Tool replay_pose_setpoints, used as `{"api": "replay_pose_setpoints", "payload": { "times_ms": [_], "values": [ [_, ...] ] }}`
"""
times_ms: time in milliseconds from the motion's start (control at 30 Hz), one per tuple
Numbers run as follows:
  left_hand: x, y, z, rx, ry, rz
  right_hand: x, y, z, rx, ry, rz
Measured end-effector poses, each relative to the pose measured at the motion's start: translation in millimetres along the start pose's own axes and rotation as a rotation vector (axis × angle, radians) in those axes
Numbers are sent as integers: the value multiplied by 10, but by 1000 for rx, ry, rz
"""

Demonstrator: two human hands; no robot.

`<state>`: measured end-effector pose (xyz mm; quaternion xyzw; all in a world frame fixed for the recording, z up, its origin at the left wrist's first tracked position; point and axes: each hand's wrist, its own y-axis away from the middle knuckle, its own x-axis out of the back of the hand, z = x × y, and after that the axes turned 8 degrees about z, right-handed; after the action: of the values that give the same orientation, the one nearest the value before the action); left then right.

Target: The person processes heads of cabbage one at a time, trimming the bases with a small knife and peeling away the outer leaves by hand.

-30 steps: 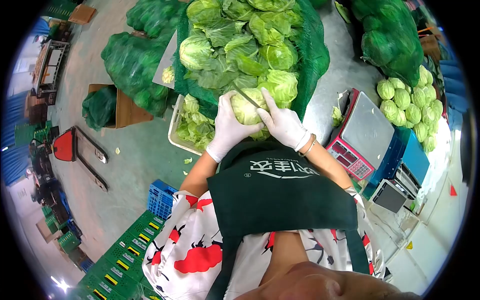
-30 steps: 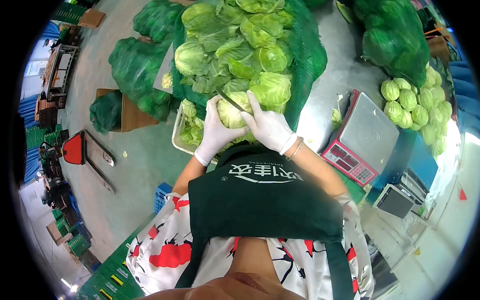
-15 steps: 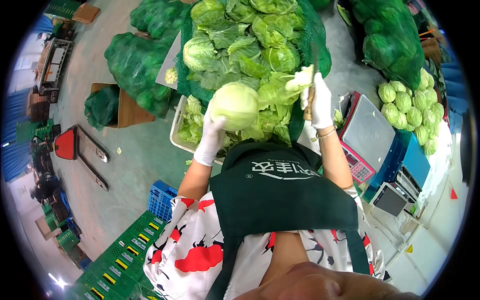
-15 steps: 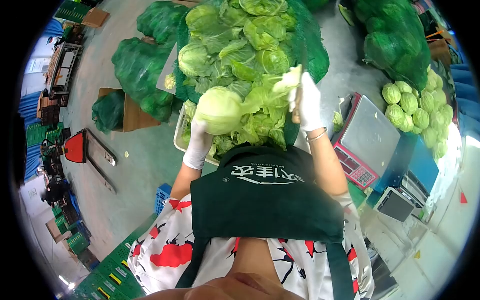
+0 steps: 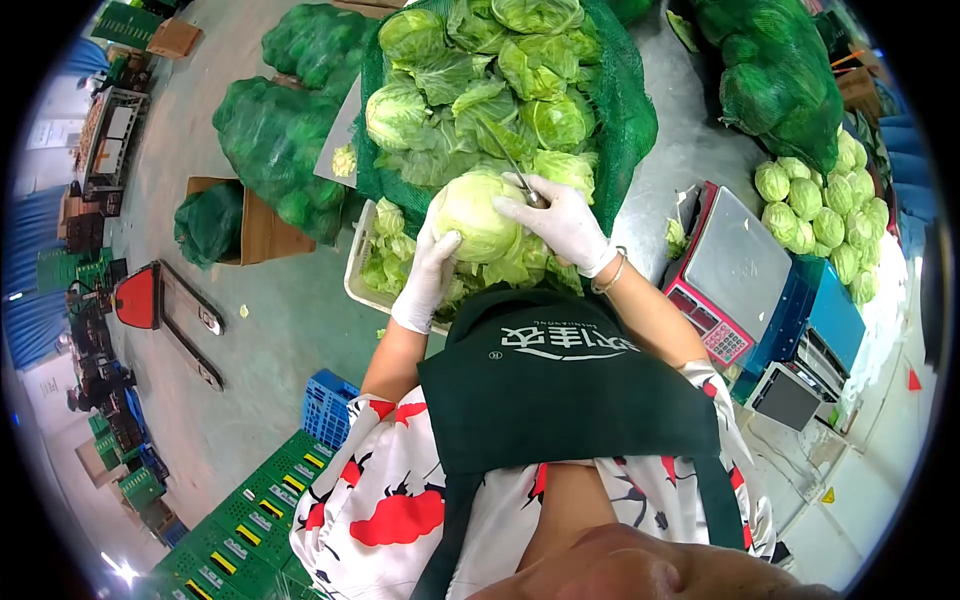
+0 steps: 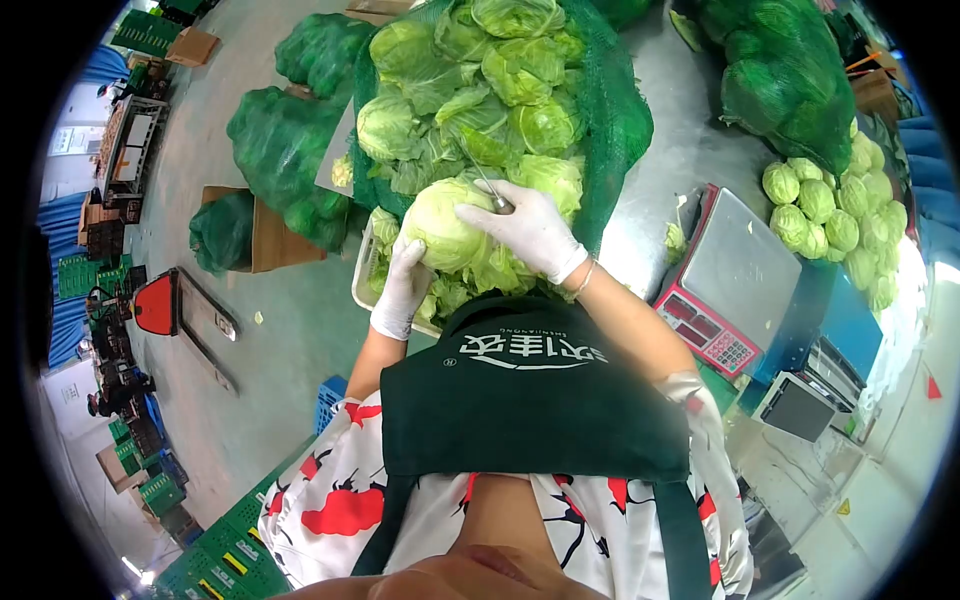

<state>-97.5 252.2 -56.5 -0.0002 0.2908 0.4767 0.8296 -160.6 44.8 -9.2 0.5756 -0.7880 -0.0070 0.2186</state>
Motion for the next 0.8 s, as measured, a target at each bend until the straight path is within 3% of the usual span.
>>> {"api": "replay_pose_setpoints", "payload": {
  "times_ms": [100, 300, 400, 500, 600, 700, 800],
  "values": [
    [5, -53, 77, -94, -114, -23, -132, 16, 176, 105, -75, 89],
    [-74, -17, 6, -69, -284, 125, 6, 104, -89, -110, -124, 40],
    [-121, -21, -77, -188, -269, 171, 26, 93, -32, -109, -238, 58],
    [-138, -8, -111, -337, -530, 208, -41, 99, 59, 56, -113, 138],
    [-137, -43, 25, -231, -354, 176, 15, 124, -13, -55, -189, 137],
    [-85, -47, -8, -98, -105, 178, 4, 97, 26, 163, 68, 376],
    [-180, 17, 83, 121, 148, 139, 69, -80, 309, 258, 55, 530]
  ]
}}
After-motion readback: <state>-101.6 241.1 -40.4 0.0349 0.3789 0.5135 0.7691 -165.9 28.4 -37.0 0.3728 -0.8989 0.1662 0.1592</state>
